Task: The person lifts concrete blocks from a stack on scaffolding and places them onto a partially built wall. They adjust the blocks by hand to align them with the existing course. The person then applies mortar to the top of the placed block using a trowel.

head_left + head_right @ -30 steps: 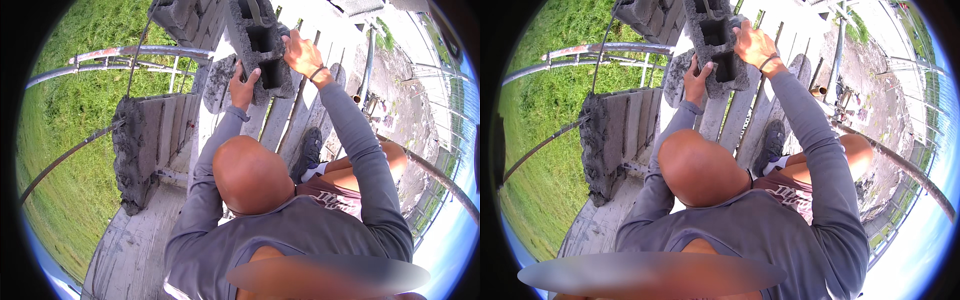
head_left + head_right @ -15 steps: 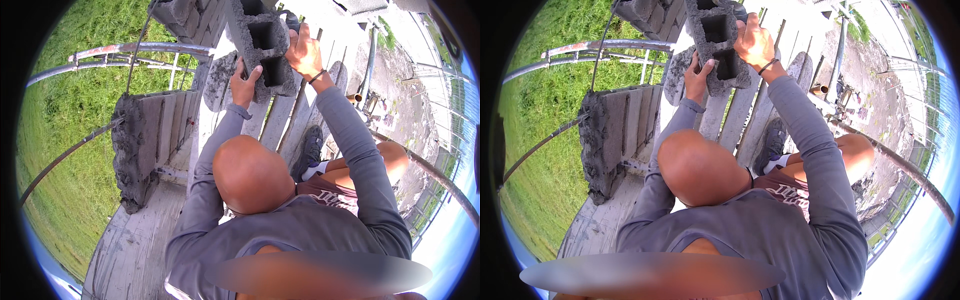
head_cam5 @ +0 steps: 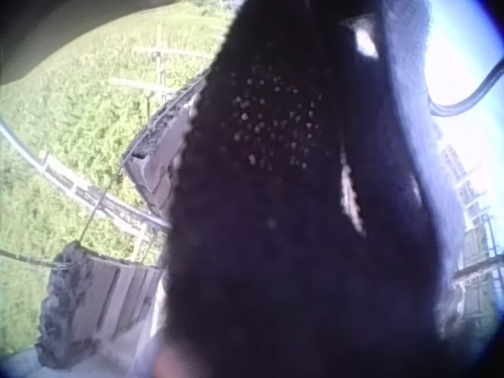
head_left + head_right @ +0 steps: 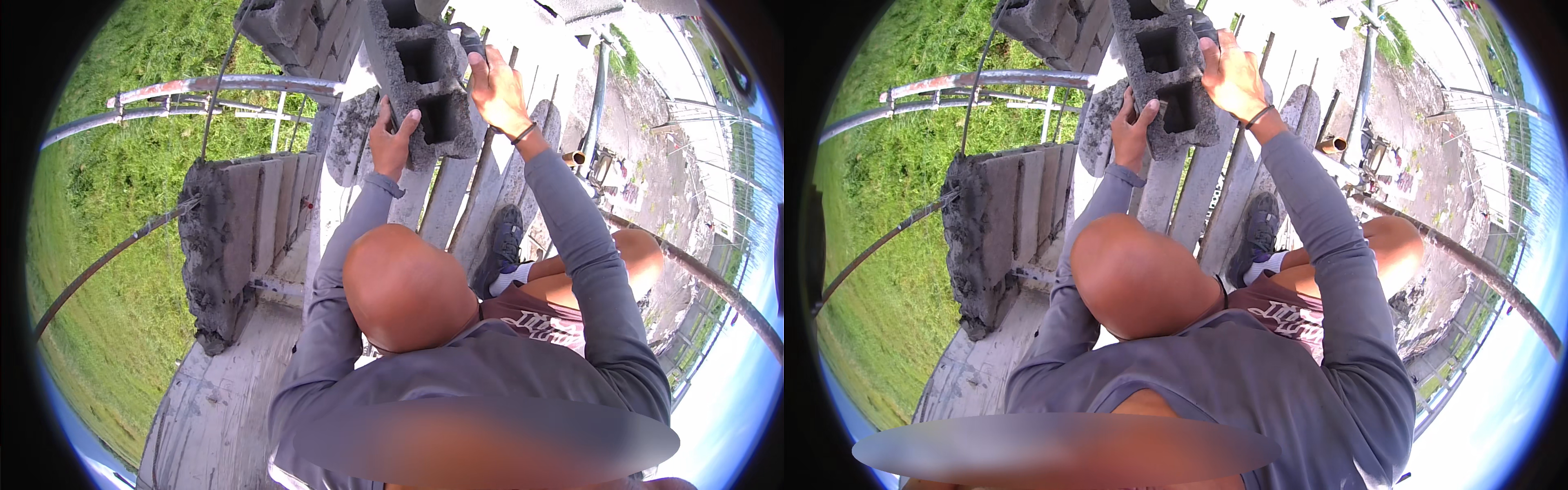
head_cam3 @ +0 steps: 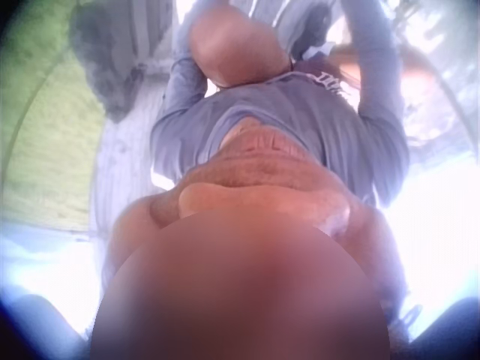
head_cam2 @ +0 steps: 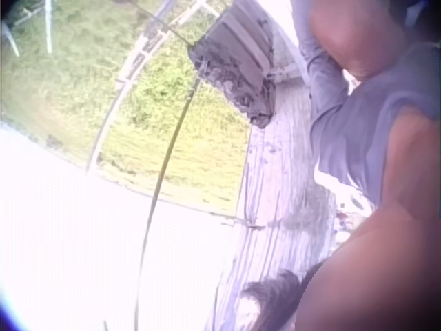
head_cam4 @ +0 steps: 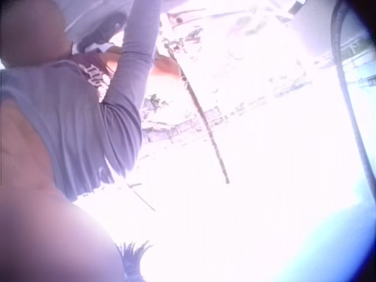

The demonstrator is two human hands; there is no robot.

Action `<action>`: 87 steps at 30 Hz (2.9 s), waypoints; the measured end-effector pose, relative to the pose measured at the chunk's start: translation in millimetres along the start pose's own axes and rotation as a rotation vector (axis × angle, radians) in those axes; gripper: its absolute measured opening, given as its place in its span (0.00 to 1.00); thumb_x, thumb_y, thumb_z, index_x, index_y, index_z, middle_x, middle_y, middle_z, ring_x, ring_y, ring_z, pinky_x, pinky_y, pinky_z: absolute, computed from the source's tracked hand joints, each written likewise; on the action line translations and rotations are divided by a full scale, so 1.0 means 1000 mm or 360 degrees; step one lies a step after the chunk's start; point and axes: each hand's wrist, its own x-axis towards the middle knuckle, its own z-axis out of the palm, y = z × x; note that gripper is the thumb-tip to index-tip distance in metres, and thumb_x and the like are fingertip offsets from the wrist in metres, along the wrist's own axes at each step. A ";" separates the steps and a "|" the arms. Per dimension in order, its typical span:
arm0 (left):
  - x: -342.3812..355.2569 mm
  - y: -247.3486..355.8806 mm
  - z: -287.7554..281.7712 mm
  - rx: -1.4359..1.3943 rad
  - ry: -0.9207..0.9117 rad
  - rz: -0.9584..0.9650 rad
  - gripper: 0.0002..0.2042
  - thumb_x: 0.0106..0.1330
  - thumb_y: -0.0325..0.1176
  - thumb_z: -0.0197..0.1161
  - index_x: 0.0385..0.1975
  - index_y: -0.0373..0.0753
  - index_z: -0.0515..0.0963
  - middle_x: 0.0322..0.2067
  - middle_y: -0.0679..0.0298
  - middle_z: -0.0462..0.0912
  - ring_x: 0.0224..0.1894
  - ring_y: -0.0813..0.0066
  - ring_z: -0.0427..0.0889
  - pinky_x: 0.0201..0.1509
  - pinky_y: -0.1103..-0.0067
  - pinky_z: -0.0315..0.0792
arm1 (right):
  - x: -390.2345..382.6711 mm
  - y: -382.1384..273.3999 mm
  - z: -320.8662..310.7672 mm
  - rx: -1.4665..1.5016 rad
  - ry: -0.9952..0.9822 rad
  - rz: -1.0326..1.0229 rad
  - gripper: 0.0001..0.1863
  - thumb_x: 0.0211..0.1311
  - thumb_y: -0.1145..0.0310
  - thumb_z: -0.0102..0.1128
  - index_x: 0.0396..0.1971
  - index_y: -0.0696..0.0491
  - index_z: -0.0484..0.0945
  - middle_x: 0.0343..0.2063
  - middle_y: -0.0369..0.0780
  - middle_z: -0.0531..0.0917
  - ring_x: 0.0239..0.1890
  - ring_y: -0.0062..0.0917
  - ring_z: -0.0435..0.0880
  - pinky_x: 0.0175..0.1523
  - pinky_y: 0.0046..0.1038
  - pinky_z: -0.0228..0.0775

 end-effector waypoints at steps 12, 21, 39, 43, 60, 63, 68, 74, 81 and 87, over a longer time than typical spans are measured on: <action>0.003 -0.002 -0.002 -0.0007 -0.0031 0.0009 0.42 0.64 0.41 0.72 0.69 0.20 0.59 0.63 0.47 0.75 0.63 0.68 0.74 0.69 0.76 0.63 | -0.006 -0.016 -0.011 -0.0484 -0.0035 -0.0111 0.24 0.76 0.55 0.49 0.50 0.64 0.76 0.22 0.53 0.82 0.28 0.47 0.85 0.34 0.41 0.76; 0.000 -0.002 -0.001 -0.0001 -0.0018 -0.0005 0.42 0.63 0.43 0.72 0.70 0.22 0.60 0.60 0.47 0.77 0.61 0.68 0.76 0.67 0.76 0.65 | -0.004 0.005 -0.004 -0.0331 0.0093 -0.0232 0.21 0.77 0.56 0.47 0.51 0.60 0.75 0.18 0.48 0.80 0.20 0.48 0.82 0.32 0.44 0.75; 0.003 -0.007 -0.002 0.0045 -0.0001 0.0038 0.41 0.64 0.43 0.72 0.70 0.22 0.60 0.62 0.48 0.75 0.62 0.70 0.75 0.67 0.77 0.65 | 0.008 -0.018 -0.012 -0.0023 0.0097 -0.0072 0.21 0.77 0.60 0.48 0.51 0.67 0.71 0.21 0.56 0.80 0.28 0.53 0.84 0.31 0.47 0.73; 0.003 -0.004 0.000 0.0089 0.0041 0.0062 0.43 0.63 0.45 0.73 0.69 0.20 0.60 0.62 0.44 0.76 0.62 0.67 0.76 0.68 0.75 0.65 | 0.014 -0.018 -0.006 -0.0563 -0.0126 -0.0514 0.20 0.75 0.64 0.51 0.54 0.66 0.71 0.22 0.57 0.80 0.24 0.53 0.84 0.28 0.49 0.73; 0.000 0.020 -0.004 0.0034 -0.0064 -0.0245 0.43 0.65 0.40 0.73 0.74 0.28 0.56 0.67 0.53 0.69 0.64 0.70 0.71 0.67 0.79 0.61 | 0.001 -0.058 -0.051 -0.0170 -0.0068 0.0086 0.20 0.75 0.56 0.54 0.49 0.61 0.76 0.25 0.46 0.82 0.28 0.37 0.85 0.33 0.33 0.75; 0.003 0.025 -0.013 0.0146 -0.0121 -0.0500 0.45 0.64 0.44 0.73 0.76 0.35 0.55 0.66 0.58 0.71 0.63 0.68 0.72 0.56 0.69 0.69 | -0.015 -0.069 -0.071 0.0025 -0.0081 0.0125 0.20 0.75 0.57 0.54 0.50 0.61 0.76 0.25 0.45 0.82 0.27 0.35 0.85 0.33 0.32 0.75; 0.013 0.026 -0.023 0.0339 -0.0185 -0.0563 0.49 0.62 0.52 0.72 0.77 0.37 0.52 0.65 0.61 0.71 0.56 0.69 0.73 0.49 0.64 0.67 | -0.038 -0.095 -0.128 0.0333 -0.0016 0.0119 0.19 0.75 0.58 0.55 0.51 0.61 0.75 0.25 0.44 0.82 0.26 0.31 0.84 0.31 0.29 0.74; 0.013 0.036 -0.022 0.0461 -0.0266 -0.0651 0.49 0.64 0.52 0.71 0.77 0.38 0.49 0.63 0.64 0.72 0.54 0.72 0.72 0.49 0.65 0.67 | -0.066 -0.098 -0.177 0.0604 0.0048 0.0148 0.18 0.75 0.60 0.55 0.52 0.61 0.75 0.25 0.42 0.81 0.25 0.27 0.82 0.30 0.27 0.74; 0.010 0.036 -0.017 0.0165 -0.0256 -0.0404 0.46 0.65 0.37 0.71 0.76 0.30 0.48 0.72 0.51 0.61 0.70 0.66 0.65 0.70 0.70 0.61 | -0.062 -0.104 -0.193 0.0977 0.0069 0.0245 0.18 0.75 0.62 0.56 0.53 0.60 0.74 0.25 0.40 0.80 0.24 0.22 0.81 0.28 0.23 0.73; 0.012 0.028 -0.011 -0.0083 -0.0345 -0.0230 0.44 0.65 0.35 0.71 0.74 0.26 0.50 0.67 0.52 0.68 0.65 0.68 0.71 0.68 0.75 0.67 | -0.019 -0.071 -0.063 0.0511 -0.0408 0.0481 0.25 0.72 0.51 0.57 0.48 0.62 0.75 0.21 0.44 0.81 0.24 0.31 0.84 0.33 0.35 0.77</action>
